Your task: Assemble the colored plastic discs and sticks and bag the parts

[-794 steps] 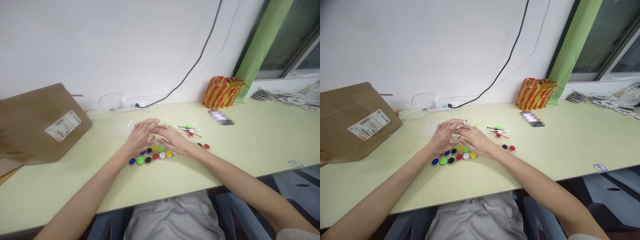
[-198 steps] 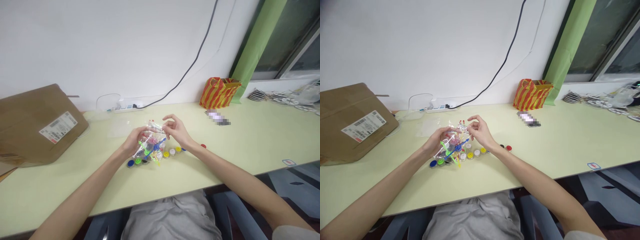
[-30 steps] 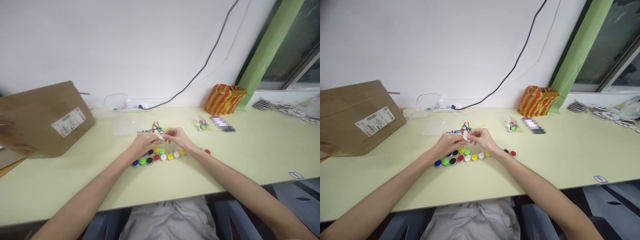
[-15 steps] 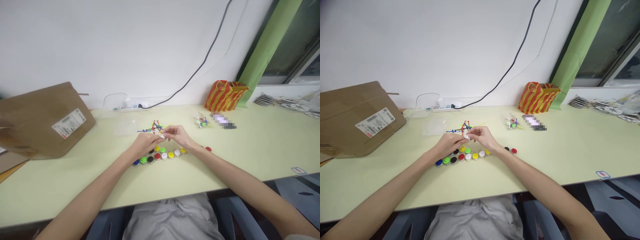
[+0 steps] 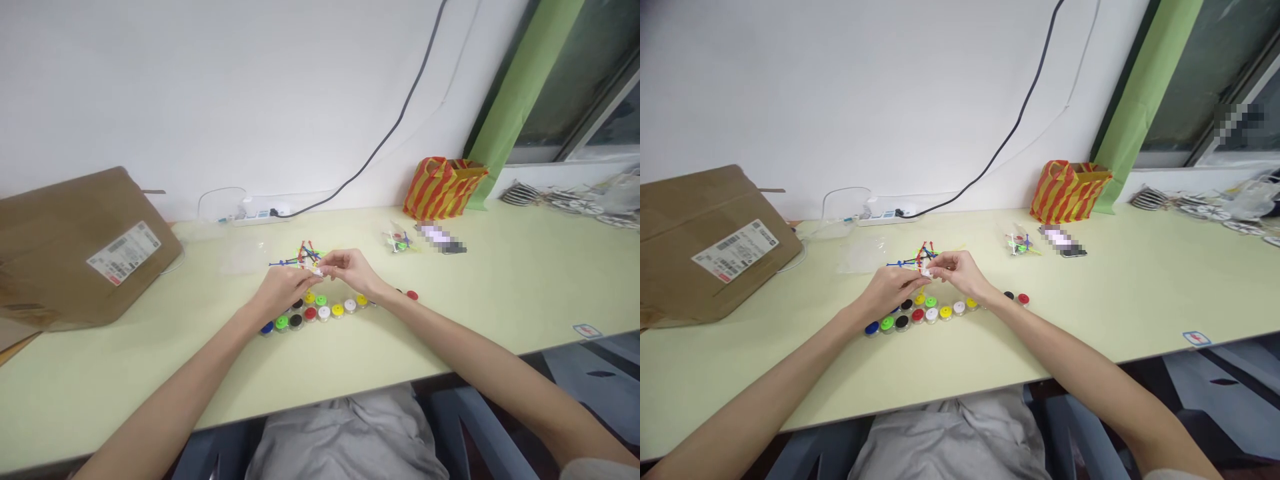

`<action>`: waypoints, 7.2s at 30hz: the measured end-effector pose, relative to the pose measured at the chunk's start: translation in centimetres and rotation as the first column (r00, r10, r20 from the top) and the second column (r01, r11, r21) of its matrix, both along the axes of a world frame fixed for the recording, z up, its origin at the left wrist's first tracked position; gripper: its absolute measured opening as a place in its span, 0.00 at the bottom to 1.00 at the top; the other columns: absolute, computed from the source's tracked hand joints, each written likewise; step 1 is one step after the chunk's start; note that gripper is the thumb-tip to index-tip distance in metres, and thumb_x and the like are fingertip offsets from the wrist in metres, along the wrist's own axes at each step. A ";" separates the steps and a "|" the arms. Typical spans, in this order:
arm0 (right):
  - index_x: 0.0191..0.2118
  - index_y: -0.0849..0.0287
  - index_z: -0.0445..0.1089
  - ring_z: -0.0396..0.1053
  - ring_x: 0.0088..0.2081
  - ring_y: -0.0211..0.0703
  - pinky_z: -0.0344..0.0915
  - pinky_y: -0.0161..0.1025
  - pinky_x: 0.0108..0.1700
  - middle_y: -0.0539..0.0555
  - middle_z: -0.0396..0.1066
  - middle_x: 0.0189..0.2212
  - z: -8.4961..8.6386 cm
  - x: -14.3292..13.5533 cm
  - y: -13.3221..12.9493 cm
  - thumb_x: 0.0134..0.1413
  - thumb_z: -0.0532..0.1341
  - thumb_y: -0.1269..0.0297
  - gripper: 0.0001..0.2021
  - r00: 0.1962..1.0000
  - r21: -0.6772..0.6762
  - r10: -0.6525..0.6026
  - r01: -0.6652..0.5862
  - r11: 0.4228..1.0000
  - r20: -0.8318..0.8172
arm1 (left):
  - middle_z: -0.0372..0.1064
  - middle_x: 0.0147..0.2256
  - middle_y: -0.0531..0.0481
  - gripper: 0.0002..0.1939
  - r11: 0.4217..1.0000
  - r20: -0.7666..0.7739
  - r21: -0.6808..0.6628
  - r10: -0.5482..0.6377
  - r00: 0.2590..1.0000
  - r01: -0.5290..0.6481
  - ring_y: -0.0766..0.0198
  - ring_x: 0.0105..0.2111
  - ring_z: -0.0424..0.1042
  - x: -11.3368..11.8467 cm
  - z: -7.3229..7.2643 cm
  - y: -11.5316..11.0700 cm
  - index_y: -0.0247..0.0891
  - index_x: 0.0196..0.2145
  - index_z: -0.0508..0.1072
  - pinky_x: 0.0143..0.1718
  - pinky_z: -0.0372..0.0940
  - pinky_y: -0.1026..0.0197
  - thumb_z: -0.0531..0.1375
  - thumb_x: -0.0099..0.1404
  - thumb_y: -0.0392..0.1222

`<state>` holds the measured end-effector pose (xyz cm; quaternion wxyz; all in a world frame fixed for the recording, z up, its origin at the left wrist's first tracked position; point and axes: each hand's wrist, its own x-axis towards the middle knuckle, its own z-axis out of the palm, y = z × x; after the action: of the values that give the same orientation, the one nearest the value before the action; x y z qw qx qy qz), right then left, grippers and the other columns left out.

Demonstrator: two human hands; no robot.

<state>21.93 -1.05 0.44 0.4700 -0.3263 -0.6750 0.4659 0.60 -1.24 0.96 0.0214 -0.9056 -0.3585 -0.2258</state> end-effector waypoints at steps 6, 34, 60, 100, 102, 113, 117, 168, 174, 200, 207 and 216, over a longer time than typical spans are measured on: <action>0.37 0.60 0.80 0.73 0.34 0.42 0.69 0.38 0.36 0.55 0.79 0.35 0.2 0.2 -0.2 0.52 0.69 0.53 0.14 1.000 0.039 0.006 -0.007 0.999 0.004 | 0.69 0.21 0.53 0.22 0.993 0.103 -0.044 0.114 0.988 -0.110 0.65 0.22 0.66 0.3 0.4 -0.5 0.42 0.35 0.80 0.27 0.52 0.62 0.53 0.72 0.59; 0.38 0.59 0.80 0.77 0.39 0.46 0.71 0.45 0.48 0.56 0.80 0.36 1.3 0.7 -1.3 0.45 0.74 0.53 0.18 0.983 -0.053 0.175 -0.178 0.983 -0.057 | 0.70 0.25 0.52 0.21 0.998 0.108 -0.063 -0.008 0.994 0.015 0.65 0.25 0.67 0.5 0.9 -1.1 0.38 0.28 0.71 0.30 0.54 0.63 0.51 0.74 0.51; 0.42 0.58 0.78 0.75 0.40 0.44 0.70 0.41 0.44 0.55 0.79 0.37 1.1 0.1 -1.3 0.48 0.73 0.53 0.17 0.992 0.037 -0.069 0.073 0.997 -0.106 | 0.70 0.26 0.55 0.11 0.998 0.307 -0.037 0.060 0.950 -0.052 0.69 0.25 0.68 0.6 0.7 -0.9 0.39 0.32 0.70 0.30 0.61 0.65 0.57 0.69 0.47; 0.42 0.60 0.79 0.69 0.44 0.49 0.59 0.40 0.42 0.58 0.77 0.38 -0.1 10.1 5.6 0.58 0.63 0.69 0.09 0.283 0.446 -0.530 0.311 0.839 0.799 | 0.72 0.32 0.49 0.09 0.985 0.015 -0.062 -0.162 0.987 0.162 0.63 0.33 0.71 -0.1 1.1 -0.7 0.40 0.34 0.75 0.36 0.62 0.62 0.55 0.68 0.40; 0.45 0.60 0.77 0.68 0.46 0.50 0.58 0.40 0.42 0.57 0.76 0.38 0.2 9.6 5.2 0.59 0.62 0.69 0.10 0.315 0.479 -0.560 0.301 0.825 0.766 | 0.71 0.35 0.47 0.10 0.969 0.036 -0.122 -0.213 0.976 0.216 0.62 0.35 0.71 0.2 1.1 -0.9 0.40 0.34 0.76 0.38 0.64 0.61 0.55 0.69 0.42; 0.47 0.61 0.76 0.65 0.47 0.50 0.58 0.42 0.47 0.60 0.73 0.42 0.3 4.7 2.5 0.65 0.55 0.72 0.13 0.440 0.525 -0.512 0.102 0.845 0.738 | 0.71 0.38 0.47 0.10 0.944 0.030 -0.222 -0.245 0.969 0.245 0.60 0.39 0.70 0.2 0.6 -0.5 0.42 0.35 0.79 0.44 0.64 0.57 0.63 0.67 0.50; 0.52 0.58 0.76 0.65 0.48 0.51 0.58 0.43 0.50 0.61 0.72 0.43 -0.3 3.6 2.4 0.66 0.54 0.72 0.16 0.409 0.513 -0.463 -0.013 0.858 0.786 | 0.71 0.38 0.47 0.10 0.949 0.042 -0.212 -0.231 0.972 0.234 0.59 0.40 0.70 0.4 0.7 -0.5 0.42 0.33 0.78 0.46 0.64 0.55 0.63 0.67 0.49; 0.35 0.56 0.69 0.63 0.61 0.53 0.62 0.53 0.59 0.59 0.74 0.53 1.2 2.9 1.5 0.61 0.57 0.75 0.07 0.743 0.791 -0.503 -0.057 0.609 0.441 | 0.73 0.35 0.54 0.13 0.996 0.299 0.012 0.077 0.951 -0.084 0.64 0.33 0.73 0.0 0.1 0.3 0.41 0.44 0.70 0.37 0.65 0.62 0.62 0.68 0.51; 0.38 0.58 0.69 0.68 0.54 0.53 0.64 0.49 0.56 0.61 0.75 0.43 1.4 2.2 0.8 0.61 0.56 0.74 0.06 0.679 0.796 -0.556 -0.070 0.601 0.479 | 0.72 0.33 0.52 0.12 0.998 0.338 0.050 0.007 0.941 -0.025 0.66 0.31 0.70 0.0 0.1 0.2 0.40 0.41 0.72 0.33 0.64 0.63 0.62 0.68 0.51; 0.31 0.60 0.75 0.71 0.29 0.40 0.70 0.40 0.35 0.54 0.76 0.28 0.7 -0.5 -0.7 0.43 0.74 0.50 0.18 0.990 -0.017 -0.114 0.113 0.993 -0.077 | 0.70 0.24 0.57 0.15 0.991 0.426 0.006 -0.123 0.896 0.133 0.69 0.23 0.69 0.6 0.0 -0.9 0.40 0.41 0.71 0.30 0.65 0.66 0.62 0.68 0.54; 0.33 0.60 0.77 0.73 0.34 0.42 0.69 0.40 0.38 0.55 0.78 0.32 1.1 -0.6 -1.0 0.47 0.72 0.52 0.16 0.994 -0.036 -0.058 0.055 0.998 -0.096 | 0.70 0.26 0.57 0.12 0.989 0.397 0.020 -0.139 0.907 0.143 0.70 0.24 0.68 0.6 0.2 -1.0 0.41 0.42 0.71 0.31 0.64 0.66 0.61 0.70 0.51; 0.37 0.60 0.78 0.72 0.35 0.41 0.69 0.38 0.38 0.54 0.78 0.34 1.1 -0.4 -0.9 0.52 0.69 0.52 0.15 0.998 -0.014 -0.007 0.006 1.000 -0.055 | 0.72 0.27 0.55 0.09 0.993 0.393 0.042 -0.115 0.912 0.107 0.68 0.25 0.71 0.8 0.4 -1.1 0.41 0.42 0.71 0.31 0.66 0.66 0.57 0.72 0.48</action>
<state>21.55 -1.99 1.50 0.4874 -0.3188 -0.6575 0.4779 1.39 -2.35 1.33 -0.0555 -0.8600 -0.3012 -0.4081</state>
